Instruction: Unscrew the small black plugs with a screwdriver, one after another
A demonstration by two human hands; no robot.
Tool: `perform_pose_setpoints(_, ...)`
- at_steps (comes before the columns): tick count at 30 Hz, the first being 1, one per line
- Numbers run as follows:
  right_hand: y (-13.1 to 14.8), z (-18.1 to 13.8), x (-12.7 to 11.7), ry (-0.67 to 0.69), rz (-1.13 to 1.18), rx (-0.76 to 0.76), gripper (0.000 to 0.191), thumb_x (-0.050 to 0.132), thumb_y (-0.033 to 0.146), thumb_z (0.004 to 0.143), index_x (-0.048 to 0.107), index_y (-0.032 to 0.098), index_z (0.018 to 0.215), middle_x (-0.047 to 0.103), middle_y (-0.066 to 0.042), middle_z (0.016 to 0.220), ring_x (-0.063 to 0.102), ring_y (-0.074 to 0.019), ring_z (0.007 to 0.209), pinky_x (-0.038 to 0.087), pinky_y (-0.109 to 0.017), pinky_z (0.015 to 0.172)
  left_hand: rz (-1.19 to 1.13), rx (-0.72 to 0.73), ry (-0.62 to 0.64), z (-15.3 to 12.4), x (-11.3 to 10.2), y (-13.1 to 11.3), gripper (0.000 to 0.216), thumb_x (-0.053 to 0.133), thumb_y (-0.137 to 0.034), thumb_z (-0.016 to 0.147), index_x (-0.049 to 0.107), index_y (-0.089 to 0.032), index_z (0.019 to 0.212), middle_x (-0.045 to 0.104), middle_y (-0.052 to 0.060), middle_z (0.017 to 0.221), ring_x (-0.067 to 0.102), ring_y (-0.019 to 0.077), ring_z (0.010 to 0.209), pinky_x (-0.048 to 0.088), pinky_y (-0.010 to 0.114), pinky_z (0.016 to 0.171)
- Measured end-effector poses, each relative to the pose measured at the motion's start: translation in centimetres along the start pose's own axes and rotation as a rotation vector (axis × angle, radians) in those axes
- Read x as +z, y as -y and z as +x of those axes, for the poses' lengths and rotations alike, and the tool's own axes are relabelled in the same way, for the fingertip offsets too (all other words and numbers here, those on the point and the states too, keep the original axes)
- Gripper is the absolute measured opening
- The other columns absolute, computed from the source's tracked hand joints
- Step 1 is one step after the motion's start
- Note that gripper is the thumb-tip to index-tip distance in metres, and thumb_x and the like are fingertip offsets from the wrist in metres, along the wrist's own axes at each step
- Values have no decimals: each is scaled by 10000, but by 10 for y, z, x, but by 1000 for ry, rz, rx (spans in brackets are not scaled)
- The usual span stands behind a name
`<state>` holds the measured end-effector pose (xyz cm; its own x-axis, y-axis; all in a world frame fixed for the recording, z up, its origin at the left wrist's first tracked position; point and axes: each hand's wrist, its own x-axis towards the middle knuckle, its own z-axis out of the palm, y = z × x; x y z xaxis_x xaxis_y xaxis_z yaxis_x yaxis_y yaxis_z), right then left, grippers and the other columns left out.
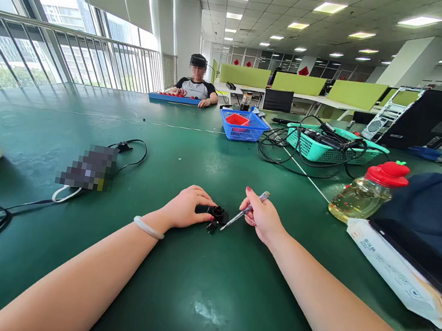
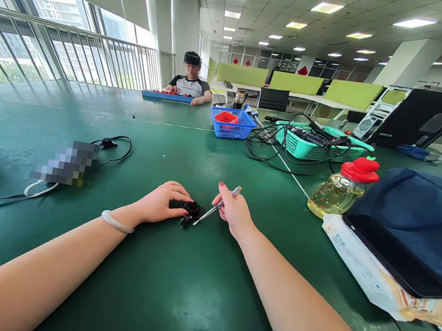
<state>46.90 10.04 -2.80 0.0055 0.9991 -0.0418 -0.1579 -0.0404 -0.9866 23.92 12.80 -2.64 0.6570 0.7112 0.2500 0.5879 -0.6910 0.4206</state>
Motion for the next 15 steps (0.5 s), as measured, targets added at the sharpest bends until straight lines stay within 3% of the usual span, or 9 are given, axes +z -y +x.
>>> perform_pose_setpoints(7,8,-11,0,-69,-273,-287,540,612,682,793,639,202,548,409,22,459,378,-112,446,276,-269,442,44,-122,-91,0,1,1,304,675,-387,815,740,-260,1084,721,45,1130,539,291,1183,409,477,1077)
perform_pose_setpoints(15,12,-24,9,155,-656,-595,373,552,456,907,658,234,626,605,-16,631,523,-167,613,377,-292,611,67,-128,-89,-1,4,5,365,712,-428,780,730,-261,1105,679,62,1220,495,315,1228,389,514,1096)
